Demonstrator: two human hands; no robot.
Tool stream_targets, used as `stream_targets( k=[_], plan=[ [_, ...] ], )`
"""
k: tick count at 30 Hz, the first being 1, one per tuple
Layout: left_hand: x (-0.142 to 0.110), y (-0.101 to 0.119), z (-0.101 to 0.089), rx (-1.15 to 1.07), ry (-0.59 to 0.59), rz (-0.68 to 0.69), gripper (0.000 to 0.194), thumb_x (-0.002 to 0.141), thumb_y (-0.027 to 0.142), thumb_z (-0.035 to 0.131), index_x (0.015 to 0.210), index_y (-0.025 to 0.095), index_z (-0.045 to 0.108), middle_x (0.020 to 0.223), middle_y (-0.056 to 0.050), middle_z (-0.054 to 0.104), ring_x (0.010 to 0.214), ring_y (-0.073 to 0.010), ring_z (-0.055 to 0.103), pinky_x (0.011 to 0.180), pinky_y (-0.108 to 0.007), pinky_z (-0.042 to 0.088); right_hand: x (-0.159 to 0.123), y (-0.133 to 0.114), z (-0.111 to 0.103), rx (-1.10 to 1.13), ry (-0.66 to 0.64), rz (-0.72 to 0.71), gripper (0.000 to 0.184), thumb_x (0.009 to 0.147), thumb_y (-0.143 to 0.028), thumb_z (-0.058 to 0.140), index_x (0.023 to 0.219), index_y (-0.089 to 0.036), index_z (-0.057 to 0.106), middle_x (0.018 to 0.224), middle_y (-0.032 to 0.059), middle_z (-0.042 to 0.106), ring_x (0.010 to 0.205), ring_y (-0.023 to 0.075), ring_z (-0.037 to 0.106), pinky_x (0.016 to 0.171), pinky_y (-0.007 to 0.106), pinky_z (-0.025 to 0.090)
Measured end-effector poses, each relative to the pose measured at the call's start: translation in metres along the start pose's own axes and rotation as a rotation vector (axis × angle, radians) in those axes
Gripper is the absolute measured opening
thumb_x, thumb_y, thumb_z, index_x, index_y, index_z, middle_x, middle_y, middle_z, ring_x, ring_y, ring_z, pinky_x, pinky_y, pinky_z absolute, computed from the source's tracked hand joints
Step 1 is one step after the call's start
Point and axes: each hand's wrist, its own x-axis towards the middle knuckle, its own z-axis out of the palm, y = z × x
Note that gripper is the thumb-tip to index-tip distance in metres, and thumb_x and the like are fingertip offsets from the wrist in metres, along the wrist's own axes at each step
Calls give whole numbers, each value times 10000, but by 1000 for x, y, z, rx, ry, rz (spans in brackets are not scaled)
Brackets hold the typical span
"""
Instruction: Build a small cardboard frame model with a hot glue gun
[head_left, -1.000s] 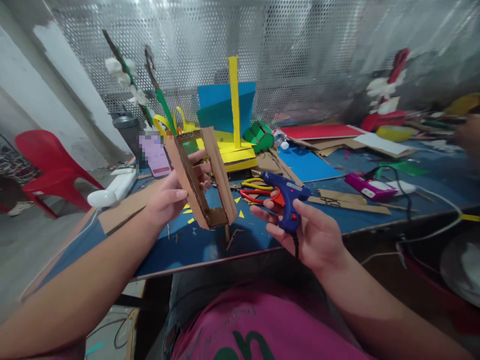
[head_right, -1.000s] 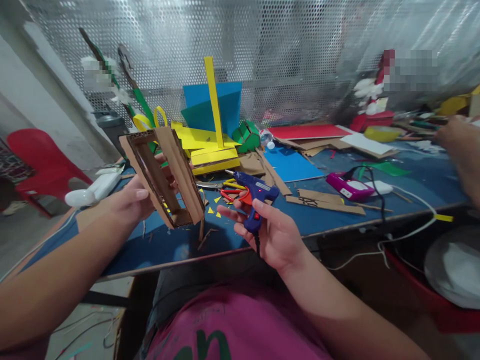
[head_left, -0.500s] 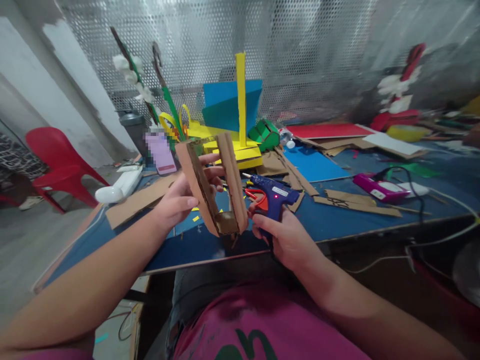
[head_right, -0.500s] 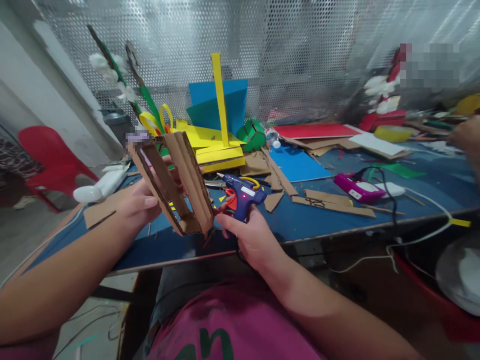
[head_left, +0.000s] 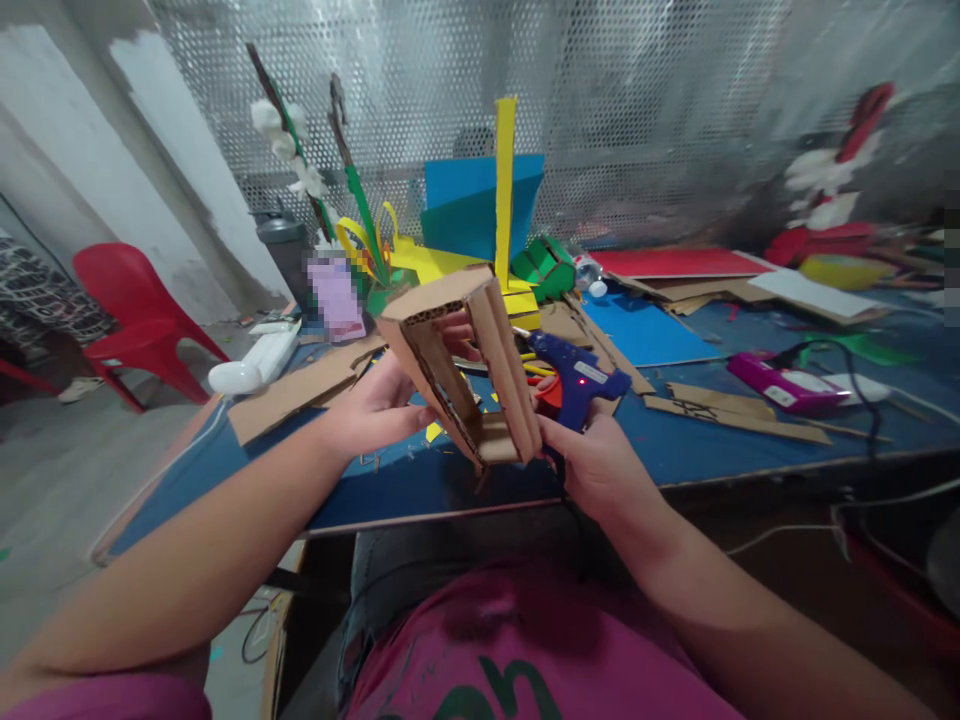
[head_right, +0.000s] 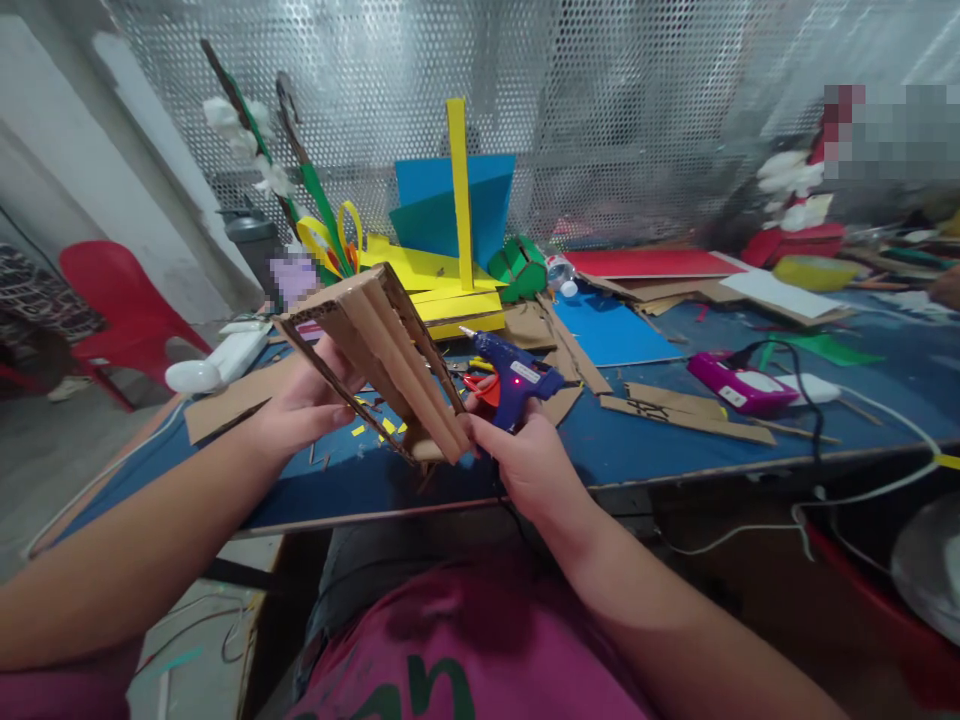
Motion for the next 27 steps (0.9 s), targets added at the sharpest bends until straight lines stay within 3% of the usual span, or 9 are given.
stream_targets(
  k=[6, 12, 15, 19, 24, 27],
  plan=[
    [0, 3, -2, 59, -4, -79, 792, 862, 443, 900, 1594, 349, 611, 1648, -129, 613, 1526, -443, 579, 1190, -573, 562, 9, -4, -11, -173, 147, -314, 417, 748, -376, 1003, 1040, -256, 730, 950, 0, 801, 922, 242, 783, 915, 415, 630],
    [4, 0, 0, -5, 157, -149, 1036, 742, 650, 974, 1633, 320, 561, 1620, -136, 634, 1553, -457, 543, 1208, -564, 540, 2, -16, -13, -328, 245, -591, 352, 786, -291, 944, 990, -300, 657, 925, -2, 727, 980, 283, 805, 996, 485, 643],
    [1, -8, -1, 50, 270, -125, 1100, 733, 693, 972, 1666, 319, 526, 1643, -132, 596, 1557, -422, 534, 1263, -529, 489, 1, -16, -14, -333, 238, -649, 335, 802, -281, 928, 983, -315, 648, 937, 8, 735, 1011, 297, 805, 1048, 519, 637],
    [-2, -14, -4, 59, 352, -57, 1059, 704, 656, 1005, 1615, 343, 565, 1616, -115, 596, 1501, -395, 586, 1219, -499, 524, -2, -16, -17, -359, 199, -688, 328, 805, -258, 944, 961, -333, 666, 984, 12, 760, 1018, 282, 786, 1135, 542, 592],
    [6, 3, -8, 137, 192, 90, 1031, 622, 546, 1072, 1533, 346, 634, 1450, -120, 689, 1348, -390, 671, 1165, -546, 556, -9, -24, -44, -452, 103, -685, 270, 851, -316, 930, 1085, -324, 795, 1185, 66, 816, 1187, 334, 755, 1194, 557, 529],
    [13, 18, -8, 163, 163, 128, 991, 573, 469, 1109, 1457, 316, 687, 1462, -138, 682, 1332, -386, 680, 1158, -510, 564, -8, -39, -69, -563, 17, -630, 207, 876, -450, 890, 1032, -316, 865, 1070, 77, 860, 1056, 367, 772, 1072, 580, 571]
  ],
)
